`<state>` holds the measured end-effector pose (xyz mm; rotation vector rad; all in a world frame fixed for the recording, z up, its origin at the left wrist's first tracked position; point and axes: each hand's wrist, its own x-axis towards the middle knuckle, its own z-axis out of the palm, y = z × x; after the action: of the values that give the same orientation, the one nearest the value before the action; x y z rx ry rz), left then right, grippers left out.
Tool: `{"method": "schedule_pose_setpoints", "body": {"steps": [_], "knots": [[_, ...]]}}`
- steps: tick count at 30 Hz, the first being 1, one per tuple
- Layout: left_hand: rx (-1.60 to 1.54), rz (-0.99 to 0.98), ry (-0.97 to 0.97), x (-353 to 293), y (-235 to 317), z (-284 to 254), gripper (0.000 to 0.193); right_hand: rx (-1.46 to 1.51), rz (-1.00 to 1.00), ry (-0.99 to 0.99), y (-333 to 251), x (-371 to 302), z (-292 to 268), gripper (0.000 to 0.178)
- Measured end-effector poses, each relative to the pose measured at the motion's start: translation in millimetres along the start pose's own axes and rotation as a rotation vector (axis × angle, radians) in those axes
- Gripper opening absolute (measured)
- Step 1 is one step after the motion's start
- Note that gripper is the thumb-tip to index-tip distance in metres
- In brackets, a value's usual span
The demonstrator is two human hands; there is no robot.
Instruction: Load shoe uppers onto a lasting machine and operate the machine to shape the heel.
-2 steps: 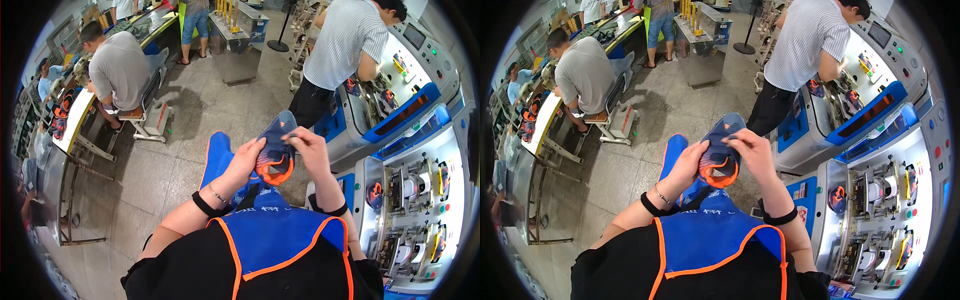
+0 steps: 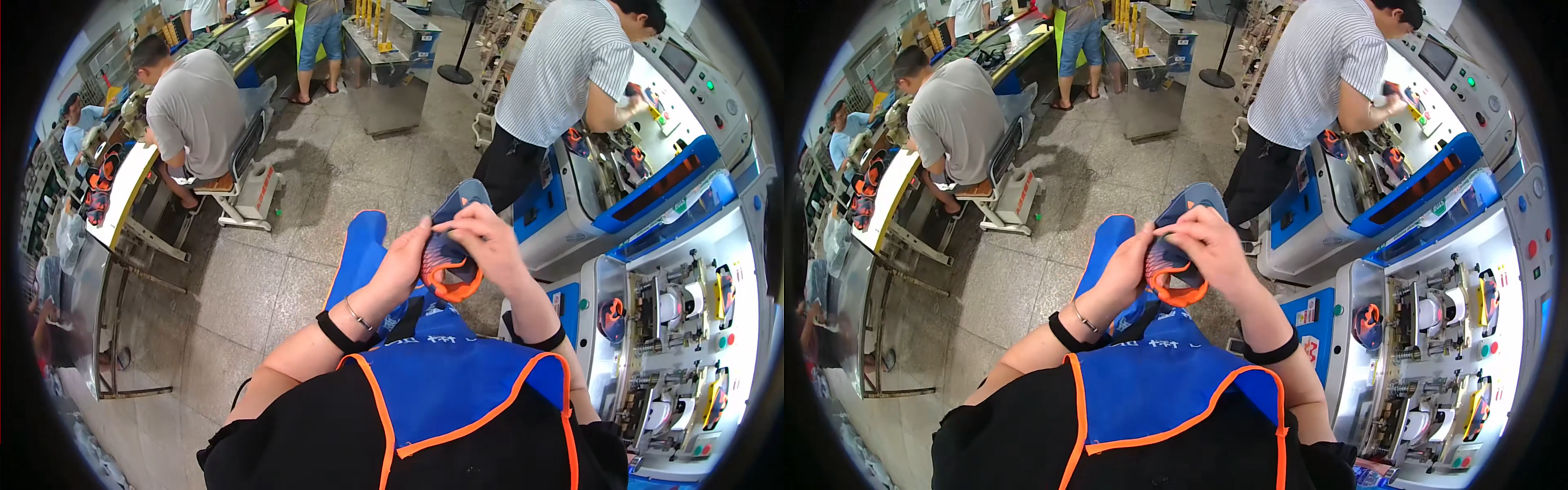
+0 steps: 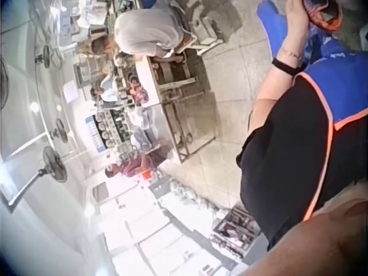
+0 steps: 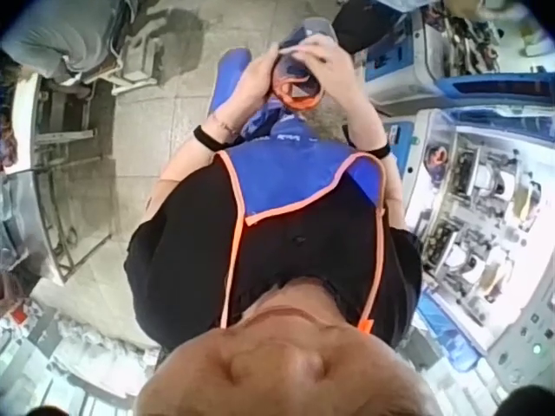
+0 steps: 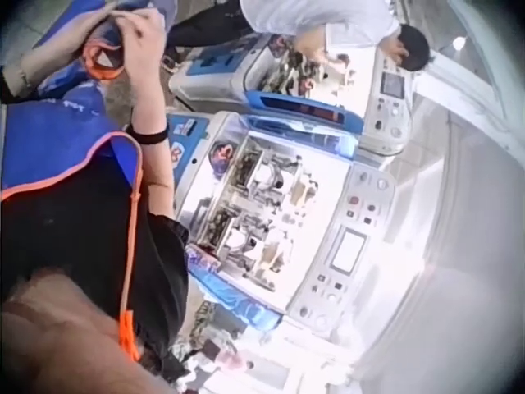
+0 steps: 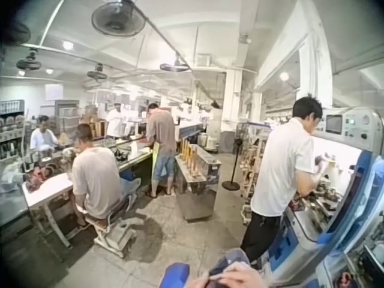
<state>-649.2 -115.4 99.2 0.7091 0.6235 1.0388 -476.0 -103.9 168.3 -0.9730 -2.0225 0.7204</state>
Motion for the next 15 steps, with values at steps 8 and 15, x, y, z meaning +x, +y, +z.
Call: {"method": "schedule_pose_setpoints", "body": {"steps": [8,15], "knots": [[-0.107,0.086,0.083,6.8,10.4,-6.6,0.039,0.303,0.157,0.293,30.4,7.8,26.3,0.043],[-0.916,0.961,0.452,-74.6,140.3,-177.0,0.046,1.328,0.87,0.568,190.4,-67.9,-45.5,0.024]]}}
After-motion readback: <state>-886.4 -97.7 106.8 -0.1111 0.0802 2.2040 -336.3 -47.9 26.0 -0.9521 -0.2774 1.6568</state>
